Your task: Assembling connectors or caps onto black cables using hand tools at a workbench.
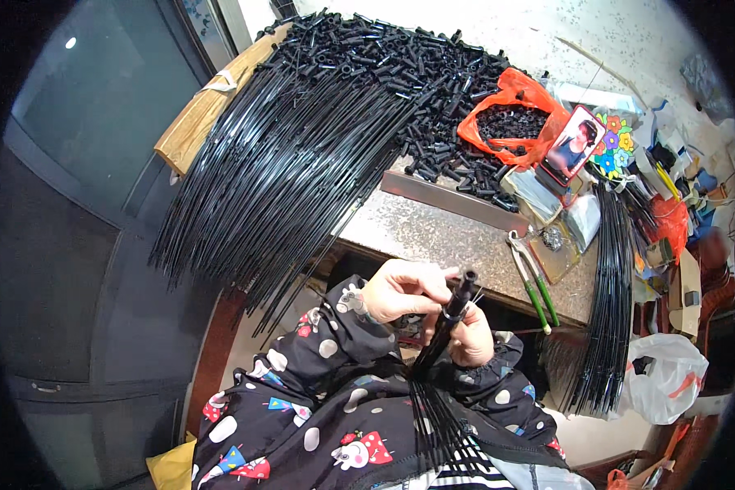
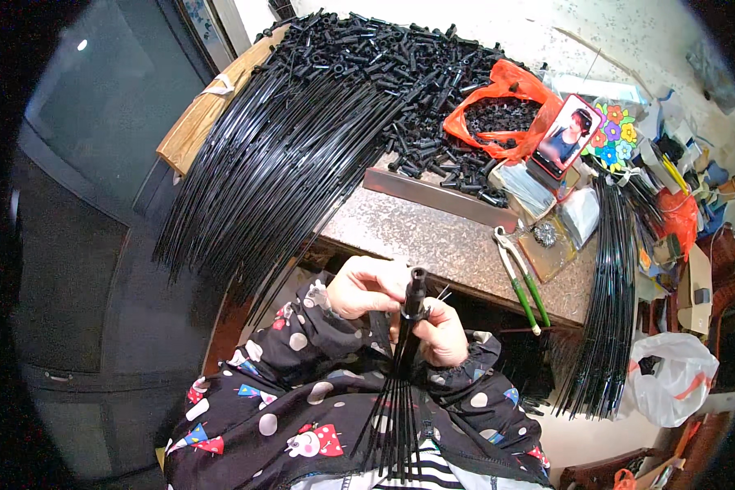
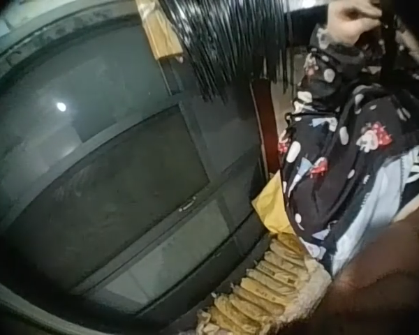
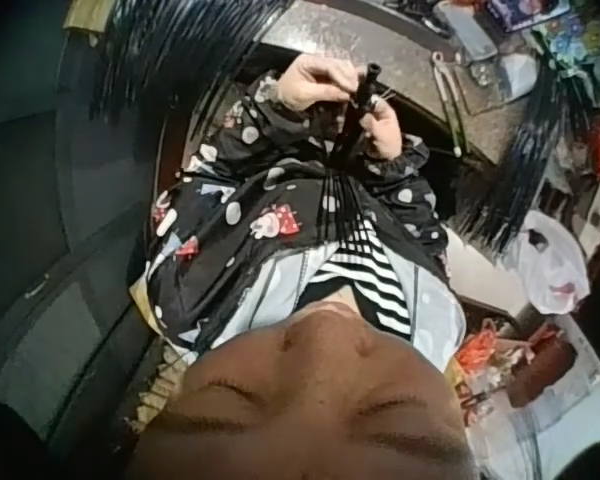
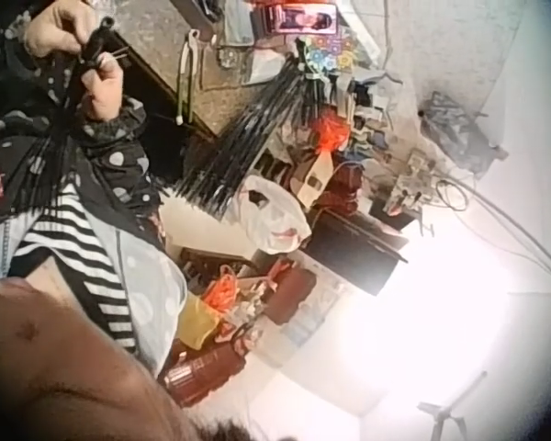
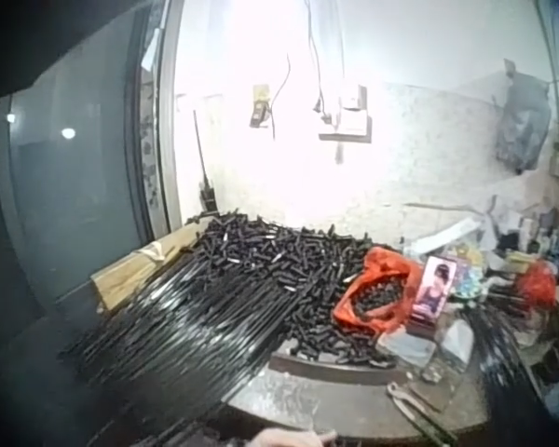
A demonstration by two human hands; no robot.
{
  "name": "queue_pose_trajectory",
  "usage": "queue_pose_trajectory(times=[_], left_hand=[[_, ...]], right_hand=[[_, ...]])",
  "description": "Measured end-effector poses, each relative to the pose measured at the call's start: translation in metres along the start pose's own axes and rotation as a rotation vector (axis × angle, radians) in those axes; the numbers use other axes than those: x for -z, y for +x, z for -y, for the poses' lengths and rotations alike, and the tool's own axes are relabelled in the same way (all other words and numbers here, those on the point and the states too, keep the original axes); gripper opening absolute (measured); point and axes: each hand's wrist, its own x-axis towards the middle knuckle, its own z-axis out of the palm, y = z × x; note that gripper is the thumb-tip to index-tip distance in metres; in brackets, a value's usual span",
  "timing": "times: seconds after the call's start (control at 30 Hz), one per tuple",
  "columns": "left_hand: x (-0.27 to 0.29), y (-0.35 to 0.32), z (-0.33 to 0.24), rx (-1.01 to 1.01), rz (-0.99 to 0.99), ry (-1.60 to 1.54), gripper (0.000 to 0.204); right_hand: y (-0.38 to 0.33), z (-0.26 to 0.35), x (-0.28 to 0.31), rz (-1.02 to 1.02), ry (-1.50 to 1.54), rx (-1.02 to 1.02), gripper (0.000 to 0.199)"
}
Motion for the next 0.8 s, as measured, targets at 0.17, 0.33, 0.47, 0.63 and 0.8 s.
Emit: queue_pose_trajectory(times=[0.17,0.33,0.47,0.63,0.8], left_hand=[[-0.006,0.016,0.009,-0.166,0.359,-0.236,0.011],[-0.015,0.021,-0.006,0.01,0.11,-0.288,0.022],[-0.037,0.025,-0.027,0.105,-0.387,-0.193,0.032],[-0.038,0.017,-0.032,0.084,-0.178,0.352,0.037],[-0.018,0.012,-0.028,0.081,-0.065,0.519,0.033]], right_hand=[[-0.004,-0.002,0.023,0.396,-0.393,-0.103,0.015],[0.002,0.012,-0.009,-0.002,0.002,0.018,0.015],[0.019,0.009,0.001,-0.426,-0.037,0.639,0.012],[0.01,0.002,-0.028,-0.472,-0.433,0.743,0.011],[0.006,0.022,-0.032,-0.299,-0.569,0.432,0.017]])
